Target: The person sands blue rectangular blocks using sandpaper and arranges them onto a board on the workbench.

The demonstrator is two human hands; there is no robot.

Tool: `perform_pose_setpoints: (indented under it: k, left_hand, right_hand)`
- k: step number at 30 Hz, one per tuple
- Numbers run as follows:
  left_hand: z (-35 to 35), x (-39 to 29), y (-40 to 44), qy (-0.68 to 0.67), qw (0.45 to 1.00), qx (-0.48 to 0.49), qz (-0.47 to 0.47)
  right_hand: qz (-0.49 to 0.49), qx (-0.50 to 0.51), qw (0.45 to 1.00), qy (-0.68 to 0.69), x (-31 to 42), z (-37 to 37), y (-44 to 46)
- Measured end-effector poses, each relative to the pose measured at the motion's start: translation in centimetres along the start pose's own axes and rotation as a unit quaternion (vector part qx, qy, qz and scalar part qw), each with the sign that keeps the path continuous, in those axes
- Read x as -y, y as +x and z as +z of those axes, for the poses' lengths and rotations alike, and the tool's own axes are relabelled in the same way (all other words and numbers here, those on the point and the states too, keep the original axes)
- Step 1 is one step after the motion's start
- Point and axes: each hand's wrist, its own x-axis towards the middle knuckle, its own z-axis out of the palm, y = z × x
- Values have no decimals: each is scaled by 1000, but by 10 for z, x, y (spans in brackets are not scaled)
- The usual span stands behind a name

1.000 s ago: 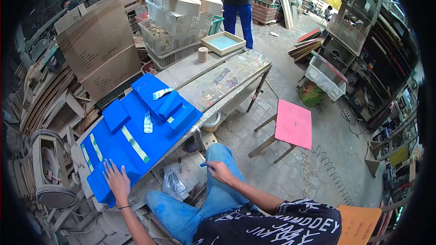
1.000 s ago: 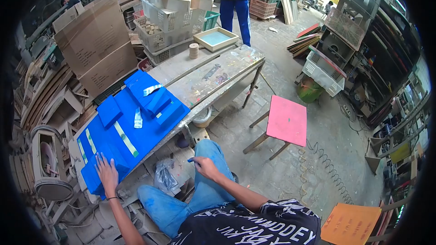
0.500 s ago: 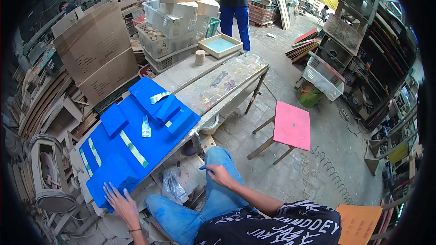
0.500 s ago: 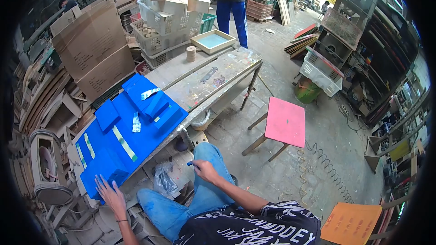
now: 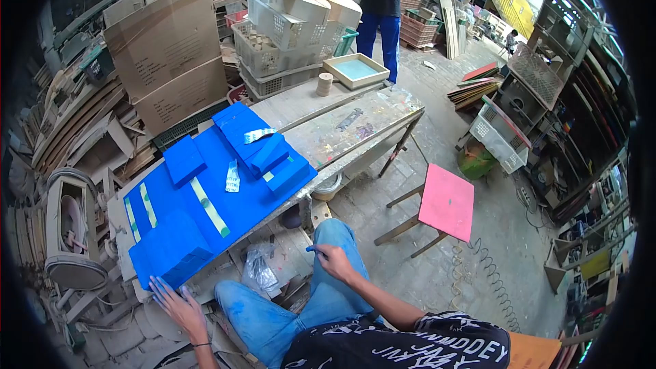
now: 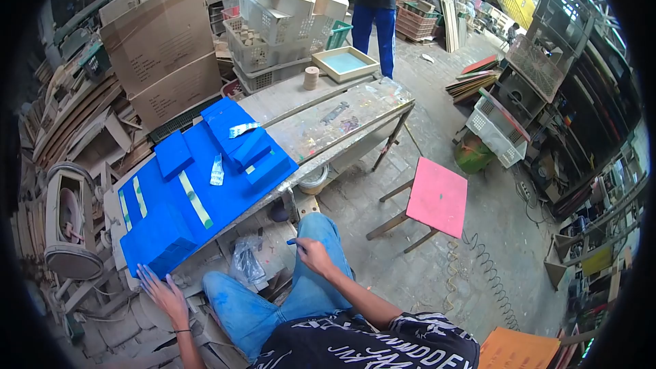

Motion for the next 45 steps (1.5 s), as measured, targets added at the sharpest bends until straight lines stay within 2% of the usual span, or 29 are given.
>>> perform_pose_setpoints:
  k: [11,20,28,45]
  left_hand:
    - [7,10,-4,1,999,-8,-31]
    - [5,16,-4,6,999,-24,-39]
    - [11,6,-5,-39,997,-33,-53]
    - [11,5,-12,-35,998,-34,-24]
  right_hand:
    - [-20,-11,1000,-7,-3,3,1]
    - [0,-1,1000,-3,-2,3,1]
    - [8,2,1000,-8,7,0,1]
    - [27,13,999,-10,-1,3,1]
